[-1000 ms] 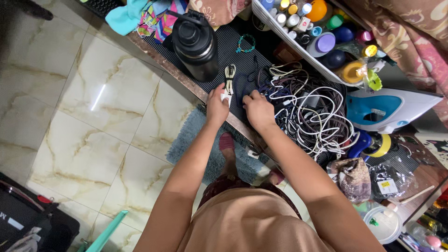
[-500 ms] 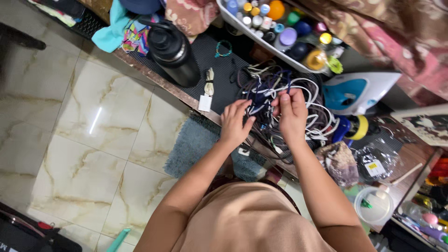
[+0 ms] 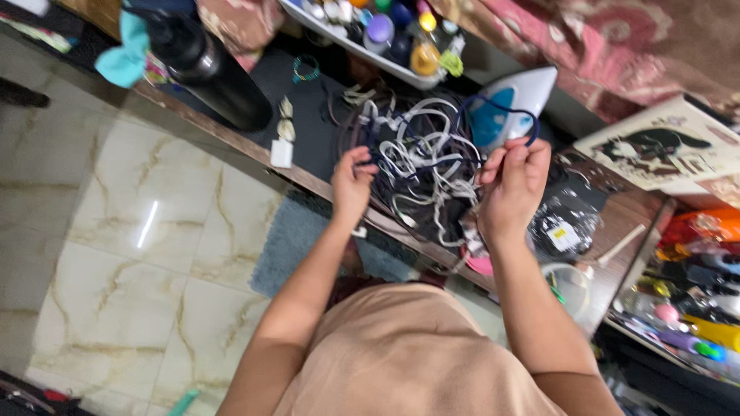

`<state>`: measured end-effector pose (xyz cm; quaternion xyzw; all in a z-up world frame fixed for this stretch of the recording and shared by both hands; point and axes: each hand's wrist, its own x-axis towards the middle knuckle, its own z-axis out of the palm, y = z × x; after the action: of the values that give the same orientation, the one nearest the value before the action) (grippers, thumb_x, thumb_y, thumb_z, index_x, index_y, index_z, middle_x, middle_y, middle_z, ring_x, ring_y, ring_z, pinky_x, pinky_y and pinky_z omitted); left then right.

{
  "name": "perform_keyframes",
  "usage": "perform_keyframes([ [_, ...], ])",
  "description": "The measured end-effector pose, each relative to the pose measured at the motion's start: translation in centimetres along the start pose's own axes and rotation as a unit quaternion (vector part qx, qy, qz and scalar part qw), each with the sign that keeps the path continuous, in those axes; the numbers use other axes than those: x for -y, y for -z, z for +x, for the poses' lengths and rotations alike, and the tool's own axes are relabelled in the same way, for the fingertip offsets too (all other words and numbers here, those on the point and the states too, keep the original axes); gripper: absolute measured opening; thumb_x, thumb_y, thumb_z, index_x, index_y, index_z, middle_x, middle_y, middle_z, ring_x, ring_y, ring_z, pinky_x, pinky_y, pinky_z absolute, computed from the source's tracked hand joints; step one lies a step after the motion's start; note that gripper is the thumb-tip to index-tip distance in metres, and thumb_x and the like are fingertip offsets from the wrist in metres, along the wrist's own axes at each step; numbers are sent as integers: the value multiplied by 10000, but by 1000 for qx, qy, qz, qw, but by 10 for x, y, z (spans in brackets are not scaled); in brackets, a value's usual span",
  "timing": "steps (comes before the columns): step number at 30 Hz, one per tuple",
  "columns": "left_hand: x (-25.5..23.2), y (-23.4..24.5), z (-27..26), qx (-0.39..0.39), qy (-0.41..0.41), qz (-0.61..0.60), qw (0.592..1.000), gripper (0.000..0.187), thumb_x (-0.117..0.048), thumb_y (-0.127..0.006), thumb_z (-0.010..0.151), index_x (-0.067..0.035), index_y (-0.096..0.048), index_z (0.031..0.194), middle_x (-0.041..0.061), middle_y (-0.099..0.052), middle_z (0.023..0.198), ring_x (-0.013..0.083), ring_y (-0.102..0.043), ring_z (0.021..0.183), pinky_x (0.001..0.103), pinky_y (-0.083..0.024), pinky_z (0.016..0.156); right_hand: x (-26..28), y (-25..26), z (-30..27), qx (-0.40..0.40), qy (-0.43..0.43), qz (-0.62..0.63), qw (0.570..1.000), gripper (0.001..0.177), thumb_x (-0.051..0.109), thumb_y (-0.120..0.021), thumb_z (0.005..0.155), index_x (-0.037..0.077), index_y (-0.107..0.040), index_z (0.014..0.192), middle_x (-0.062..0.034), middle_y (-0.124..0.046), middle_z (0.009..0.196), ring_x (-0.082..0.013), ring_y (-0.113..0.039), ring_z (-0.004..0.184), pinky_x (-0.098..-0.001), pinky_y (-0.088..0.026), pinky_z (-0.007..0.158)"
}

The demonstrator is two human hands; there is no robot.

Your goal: The person untangles and coils a white USB cable, then picks up a blue cable and wipes it with a patterned cloth. The person continues to wipe and handle the blue cable while standing at a cluttered counter.

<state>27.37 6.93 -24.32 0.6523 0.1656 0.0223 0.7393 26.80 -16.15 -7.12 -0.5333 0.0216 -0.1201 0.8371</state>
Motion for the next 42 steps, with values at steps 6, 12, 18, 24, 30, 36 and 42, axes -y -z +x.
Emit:
perform_keyframes([
  [6, -30, -25, -55, -70, -207, 360, 907, 557, -71, -708, 834, -164, -639, 1379, 391, -186, 1577, 522, -189, 1447, 549, -257, 1172, 39, 37, -15, 26, -64, 53, 996, 161, 283, -519, 1151, 123, -499, 1155, -40, -545, 849, -126, -471, 679, -298, -444, 651],
  [12, -61, -67, -91, 51, -221, 474, 851, 336, -271, -746, 871, -276, -729, 1207, 227, -300, 1577, 466, -218, 1465, 715, -131, 1129, 86, 66, -28, 15, -70, 65, 995, 142, 287, -531, 1168, 146, -517, 1151, 6, -509, 832, -103, -416, 673, -279, -382, 643],
  [18, -85, -86, -87, 36, -301, 367, 879, 152, -216, -694, 952, -111, -667, 1059, 97, -638, 1362, 325, -560, 1311, 584, -329, 1173, 118, 104, -22, 6, 3, 93, 996, 174, 297, -537, 1216, 134, -516, 1160, -7, -507, 807, -96, -432, 658, -252, -362, 621],
  [24, -130, -100, -100, 132, -144, 182, 964, 171, -196, -616, 1030, -32, -611, 1078, 87, -704, 916, 164, -731, 821, 313, -558, 752, 104, 116, -15, -13, -44, 31, 998, 315, 279, -554, 1175, 70, -521, 1408, -47, -636, 1005, -143, -606, 903, -311, -496, 767],
  [30, -154, -117, -116, 219, -183, 125, 950, 180, -171, -553, 1101, -18, -647, 1088, 52, -724, 997, 87, -634, 820, 257, -544, 771, 91, 108, -15, 20, -233, 77, 969, 554, 251, -555, 1007, 58, -393, 1500, -166, -675, 1322, -228, -663, 1157, -351, -561, 955],
  [36, -144, -119, -139, 227, -116, -51, 966, 341, -208, -470, 1104, 0, -568, 1356, 63, -713, 1227, 79, -625, 915, 243, -537, 870, 66, 126, -16, 94, -275, -80, 953, 586, 217, -578, 1034, 3, -411, 1553, -117, -671, 1363, -160, -637, 1185, -293, -489, 982],
  [42, -110, -105, -166, 100, -1, 58, 993, 335, -226, -496, 1105, 26, -658, 1255, 133, -733, 969, 143, -651, 727, 298, -536, 703, 40, 143, -27, 251, -96, -443, 855, 746, 75, -679, 803, 52, -399, 1494, -185, -664, 1280, -290, -663, 1181, -352, -486, 1022],
])
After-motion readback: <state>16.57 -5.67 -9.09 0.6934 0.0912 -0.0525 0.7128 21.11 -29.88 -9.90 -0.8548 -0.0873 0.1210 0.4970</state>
